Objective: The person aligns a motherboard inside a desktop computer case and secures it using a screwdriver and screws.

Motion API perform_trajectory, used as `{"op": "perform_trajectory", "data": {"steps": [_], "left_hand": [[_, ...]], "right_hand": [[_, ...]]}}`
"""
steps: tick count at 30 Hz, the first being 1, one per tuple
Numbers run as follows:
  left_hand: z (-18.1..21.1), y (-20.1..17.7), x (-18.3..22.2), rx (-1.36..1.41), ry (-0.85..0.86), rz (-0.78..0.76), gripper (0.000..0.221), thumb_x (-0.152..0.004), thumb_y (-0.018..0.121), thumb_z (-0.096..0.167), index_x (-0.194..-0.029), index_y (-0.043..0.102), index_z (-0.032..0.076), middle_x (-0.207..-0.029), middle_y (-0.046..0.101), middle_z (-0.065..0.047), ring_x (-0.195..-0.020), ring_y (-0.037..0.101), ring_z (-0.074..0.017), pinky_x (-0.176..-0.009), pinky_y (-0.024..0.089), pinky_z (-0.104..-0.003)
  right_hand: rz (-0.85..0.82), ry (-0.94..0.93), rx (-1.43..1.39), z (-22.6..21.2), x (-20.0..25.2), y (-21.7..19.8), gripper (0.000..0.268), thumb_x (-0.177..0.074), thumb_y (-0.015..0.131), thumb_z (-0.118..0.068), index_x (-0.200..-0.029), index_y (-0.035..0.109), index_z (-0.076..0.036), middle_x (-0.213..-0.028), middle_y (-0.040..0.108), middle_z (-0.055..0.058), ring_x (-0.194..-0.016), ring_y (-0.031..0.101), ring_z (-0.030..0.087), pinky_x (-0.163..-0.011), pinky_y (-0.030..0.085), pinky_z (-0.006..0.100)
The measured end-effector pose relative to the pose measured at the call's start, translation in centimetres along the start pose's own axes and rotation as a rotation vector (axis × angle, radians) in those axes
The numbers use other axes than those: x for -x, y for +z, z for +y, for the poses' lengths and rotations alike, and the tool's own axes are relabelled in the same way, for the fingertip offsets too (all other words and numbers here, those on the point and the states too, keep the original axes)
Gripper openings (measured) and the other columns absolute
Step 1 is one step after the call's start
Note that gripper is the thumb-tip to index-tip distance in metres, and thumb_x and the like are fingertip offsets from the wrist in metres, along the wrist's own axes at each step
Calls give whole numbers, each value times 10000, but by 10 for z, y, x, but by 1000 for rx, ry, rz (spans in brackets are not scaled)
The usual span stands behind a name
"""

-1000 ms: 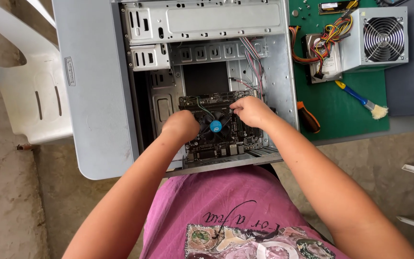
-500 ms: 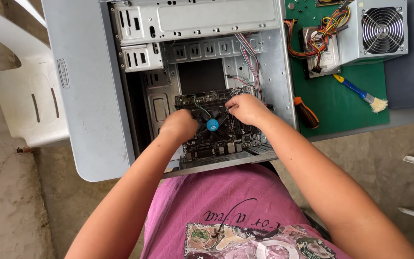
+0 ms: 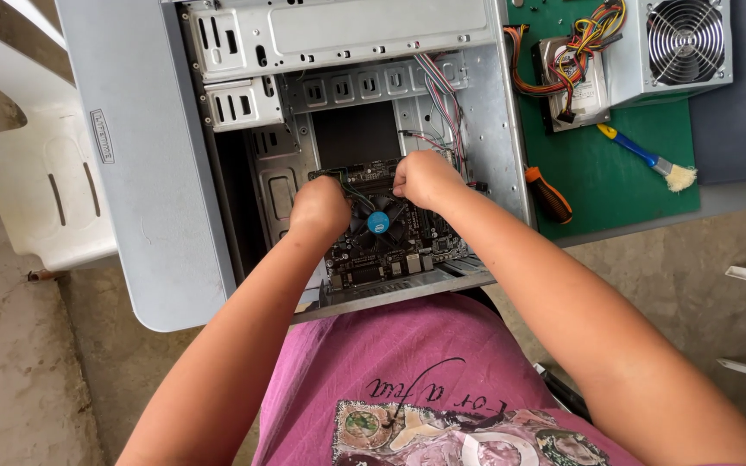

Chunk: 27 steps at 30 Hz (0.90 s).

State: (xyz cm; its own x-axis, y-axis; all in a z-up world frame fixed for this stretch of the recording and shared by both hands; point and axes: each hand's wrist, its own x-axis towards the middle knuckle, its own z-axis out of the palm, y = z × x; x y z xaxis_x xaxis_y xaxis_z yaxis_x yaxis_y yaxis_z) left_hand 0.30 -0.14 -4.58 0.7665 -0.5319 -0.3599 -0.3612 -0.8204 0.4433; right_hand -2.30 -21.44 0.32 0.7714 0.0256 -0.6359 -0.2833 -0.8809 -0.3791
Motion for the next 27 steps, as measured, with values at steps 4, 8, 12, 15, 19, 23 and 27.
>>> {"op": "perform_trajectory", "data": {"steps": [4,8,12,15,19,23,27], "left_hand": [[0,-11,-5,89,-134,-123,179,-771,661,249,-744,712,80,-640,670,-92,-672,683,-285,-555,554,-398],[-5,-19,-4,277,-269,-197,222,-742,714,289,-903,735,138,-827,715,-68,-870,677,-268,-706,549,-377],[-1,-25,-7,246,-345,-197,166,-670,752,334,-810,743,246,-725,700,25,-810,684,-201,-690,559,-328],[11,-48,3,329,-373,-214,180,-699,736,259,-848,742,159,-746,709,-50,-790,689,-242,-683,557,-360],[16,-61,9,364,-359,-202,205,-708,746,244,-879,740,132,-786,709,-85,-823,683,-272,-685,554,-376],[22,-71,14,402,-327,-219,234,-732,714,203,-930,725,77,-853,709,-117,-882,671,-296,-720,549,-405],[26,-70,29,369,-220,-160,280,-801,657,214,-960,692,-15,-877,693,-204,-871,658,-357,-696,550,-450]], "right_hand": [[3,58,45,18,-28,20,145,-786,691,-270,-922,731,-242,-835,716,23,-912,661,267,-792,529,372],[-18,11,8,7,-12,18,180,-800,657,-270,-953,724,-203,-881,709,66,-953,644,293,-836,518,411],[-10,-95,64,-6,10,2,236,-822,624,-280,-979,712,-127,-925,702,148,-977,625,358,-865,506,474],[250,-436,167,25,-5,7,346,-752,665,-558,-722,671,-213,-849,523,28,-913,509,257,-769,466,365],[272,-485,305,24,-12,7,340,-724,633,-602,-692,671,-265,-895,467,10,-929,458,233,-773,425,347],[119,-259,222,6,0,-12,143,-780,692,-372,-767,712,-231,-856,553,38,-915,556,294,-762,477,408],[8,-242,110,-4,7,-24,137,-781,701,-347,-865,721,-242,-864,597,15,-901,605,240,-767,488,372]]}}
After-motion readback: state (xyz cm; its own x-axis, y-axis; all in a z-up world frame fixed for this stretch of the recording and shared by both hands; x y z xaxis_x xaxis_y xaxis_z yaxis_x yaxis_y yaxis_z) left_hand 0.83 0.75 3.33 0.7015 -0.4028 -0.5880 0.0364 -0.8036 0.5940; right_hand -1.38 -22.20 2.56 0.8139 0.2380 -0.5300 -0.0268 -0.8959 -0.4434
